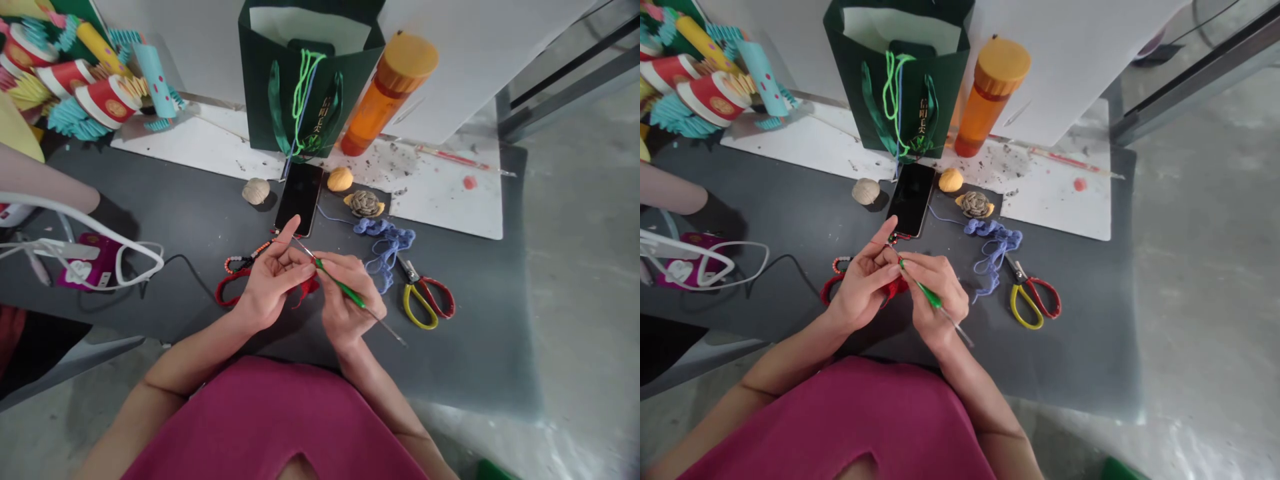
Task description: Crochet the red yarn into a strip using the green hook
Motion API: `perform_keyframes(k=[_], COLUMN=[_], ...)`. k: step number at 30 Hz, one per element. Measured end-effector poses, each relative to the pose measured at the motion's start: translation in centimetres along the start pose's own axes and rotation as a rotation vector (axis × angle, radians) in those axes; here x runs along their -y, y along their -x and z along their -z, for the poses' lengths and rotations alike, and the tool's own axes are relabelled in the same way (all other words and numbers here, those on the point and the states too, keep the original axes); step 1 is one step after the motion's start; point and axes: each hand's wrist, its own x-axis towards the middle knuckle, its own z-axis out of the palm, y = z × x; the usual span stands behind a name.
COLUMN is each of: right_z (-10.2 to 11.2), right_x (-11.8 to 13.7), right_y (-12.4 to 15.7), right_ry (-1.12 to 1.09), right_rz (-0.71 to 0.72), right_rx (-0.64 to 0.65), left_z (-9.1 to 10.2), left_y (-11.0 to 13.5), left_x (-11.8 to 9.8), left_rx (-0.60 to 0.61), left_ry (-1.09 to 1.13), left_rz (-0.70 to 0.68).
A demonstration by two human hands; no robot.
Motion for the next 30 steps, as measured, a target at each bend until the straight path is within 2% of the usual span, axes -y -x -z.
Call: perform_keyframes(k=[2, 5, 9, 12, 16, 21, 25, 30], right_z=[-0.1, 0.0, 0.4, 0.4, 0.2, 0.4, 0.4, 0.2], right_x=[0.1, 0.1, 0.0, 0.0, 0.0, 0.0, 0.0, 0.2], right_y=[0.3, 0.8, 0.8, 0.4, -0.2, -0.7, -0.8, -0.8], right_ry=[-0.053, -0.079, -0.054, -0.138, -0.299, -0.363, -0.378, -0.368], right_rz=[-0.124, -0.278, -0.302, -0.332, -0.435, -0.585, -0.615, -0.568], right_rx=[-0.048, -0.117, -0.133, -0.131, -0.099, -0.049, -0.033, -0.042], left_z=[0.1, 0.3, 0.6, 0.8, 0.7, 0.3, 0.3, 0.5], left_y=[0.0, 0.0, -0.1, -0.1, -0.2, -0.1, -0.1, -0.2], left_x=[0.0, -0.1, -0.1, -0.3, -0.7, -0.8, -0.8, -0.7], left_rx=[0.003, -0.018, -0.024, 0.0, 0.051, 0.108, 0.108, 0.091], left_ry=[0.031, 0.038, 0.007, 0.002, 0.049, 0.084, 0.057, 0.017], left_rz=[0.044, 0.041, -0.002, 0.005, 0.036, 0.041, 0.008, 0.01])
